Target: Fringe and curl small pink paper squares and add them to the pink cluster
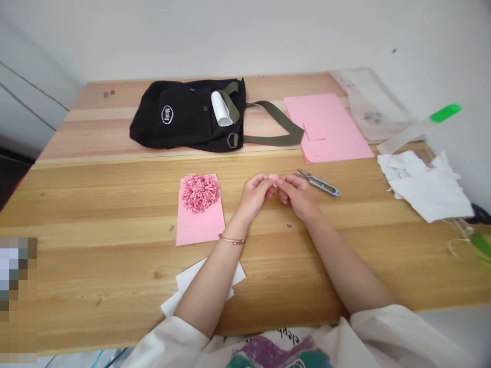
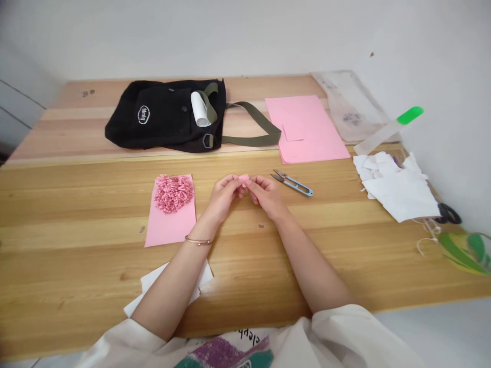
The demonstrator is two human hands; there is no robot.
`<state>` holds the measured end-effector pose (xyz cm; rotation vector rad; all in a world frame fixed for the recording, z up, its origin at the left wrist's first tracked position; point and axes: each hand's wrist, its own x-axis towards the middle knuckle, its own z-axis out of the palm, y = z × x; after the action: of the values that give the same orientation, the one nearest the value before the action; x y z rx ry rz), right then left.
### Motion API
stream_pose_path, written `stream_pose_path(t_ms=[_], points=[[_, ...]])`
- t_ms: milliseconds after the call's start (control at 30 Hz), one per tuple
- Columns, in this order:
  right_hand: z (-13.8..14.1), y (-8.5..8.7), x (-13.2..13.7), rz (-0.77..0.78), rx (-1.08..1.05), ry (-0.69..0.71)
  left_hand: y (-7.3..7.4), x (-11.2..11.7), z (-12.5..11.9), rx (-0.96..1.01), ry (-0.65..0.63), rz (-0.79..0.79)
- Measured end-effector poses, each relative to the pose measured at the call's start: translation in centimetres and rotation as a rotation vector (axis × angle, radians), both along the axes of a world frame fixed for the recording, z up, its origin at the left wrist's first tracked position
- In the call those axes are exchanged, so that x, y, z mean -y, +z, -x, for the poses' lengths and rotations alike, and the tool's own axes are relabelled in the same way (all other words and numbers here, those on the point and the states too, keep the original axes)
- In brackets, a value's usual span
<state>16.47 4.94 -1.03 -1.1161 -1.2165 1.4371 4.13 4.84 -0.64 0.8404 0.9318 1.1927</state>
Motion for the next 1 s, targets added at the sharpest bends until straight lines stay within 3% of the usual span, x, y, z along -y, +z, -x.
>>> stream_pose_path(t_ms=[1000], points=[[-0.03, -0.09, -0.12, -0.005, -0.018, -0.006, -0.14, -0.07, 0.06, -0.012, 0.003, 0.004]])
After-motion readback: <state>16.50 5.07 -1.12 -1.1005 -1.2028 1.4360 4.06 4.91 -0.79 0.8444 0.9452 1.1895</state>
